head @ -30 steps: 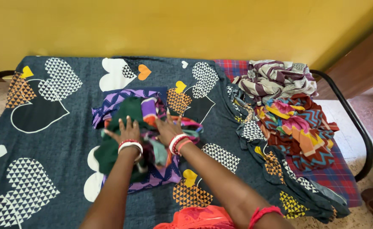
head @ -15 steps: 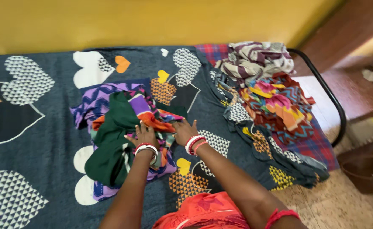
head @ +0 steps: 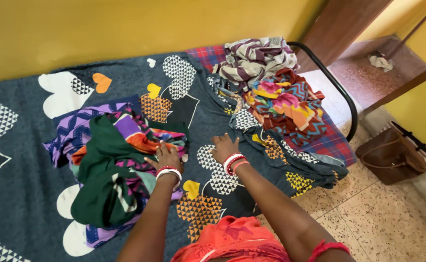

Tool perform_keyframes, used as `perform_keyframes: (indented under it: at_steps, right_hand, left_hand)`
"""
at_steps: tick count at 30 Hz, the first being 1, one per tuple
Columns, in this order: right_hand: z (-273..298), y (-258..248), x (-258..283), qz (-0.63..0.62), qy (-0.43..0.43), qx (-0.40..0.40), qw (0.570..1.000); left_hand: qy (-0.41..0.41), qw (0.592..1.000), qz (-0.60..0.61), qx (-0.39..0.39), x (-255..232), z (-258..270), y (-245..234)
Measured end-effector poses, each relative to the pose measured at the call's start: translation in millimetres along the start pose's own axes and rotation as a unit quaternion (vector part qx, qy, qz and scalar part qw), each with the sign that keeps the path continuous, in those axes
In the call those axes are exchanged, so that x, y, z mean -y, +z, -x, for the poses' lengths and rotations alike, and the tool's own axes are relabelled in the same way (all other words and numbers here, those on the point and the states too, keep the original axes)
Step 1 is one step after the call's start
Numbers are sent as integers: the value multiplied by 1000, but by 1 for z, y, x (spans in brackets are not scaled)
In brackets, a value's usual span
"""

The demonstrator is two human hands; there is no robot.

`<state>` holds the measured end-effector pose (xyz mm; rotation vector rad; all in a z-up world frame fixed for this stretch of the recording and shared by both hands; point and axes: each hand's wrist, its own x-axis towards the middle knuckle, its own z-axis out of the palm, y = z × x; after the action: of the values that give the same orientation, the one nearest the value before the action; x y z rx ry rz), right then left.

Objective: The person folds several pieces of bedding on a bed, including a dark sheet with geometric patterns, a purple patterned cloth, and a multicolored blanket. The person smooths and folds each item by hand and places them in a neat stack.

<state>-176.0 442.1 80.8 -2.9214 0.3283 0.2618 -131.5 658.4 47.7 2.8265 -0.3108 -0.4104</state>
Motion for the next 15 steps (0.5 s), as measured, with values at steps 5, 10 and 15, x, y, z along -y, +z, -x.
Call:
perform_keyframes:
  at_steps: [5, 10, 15]
  right_hand:
    - [-1, -6, -29, -23, 2, -32, 999]
    - [12, -15, -76, -26, 26, -48, 998]
    - [34, -24, -142, 5, 50, -53, 997]
  left_hand:
    - [-10, 1000, -13, -11, -23, 3, 6]
    - [-2, 1000, -11, 8, -67, 16, 18]
    - [12, 999, -25, 21, -121, 29, 33]
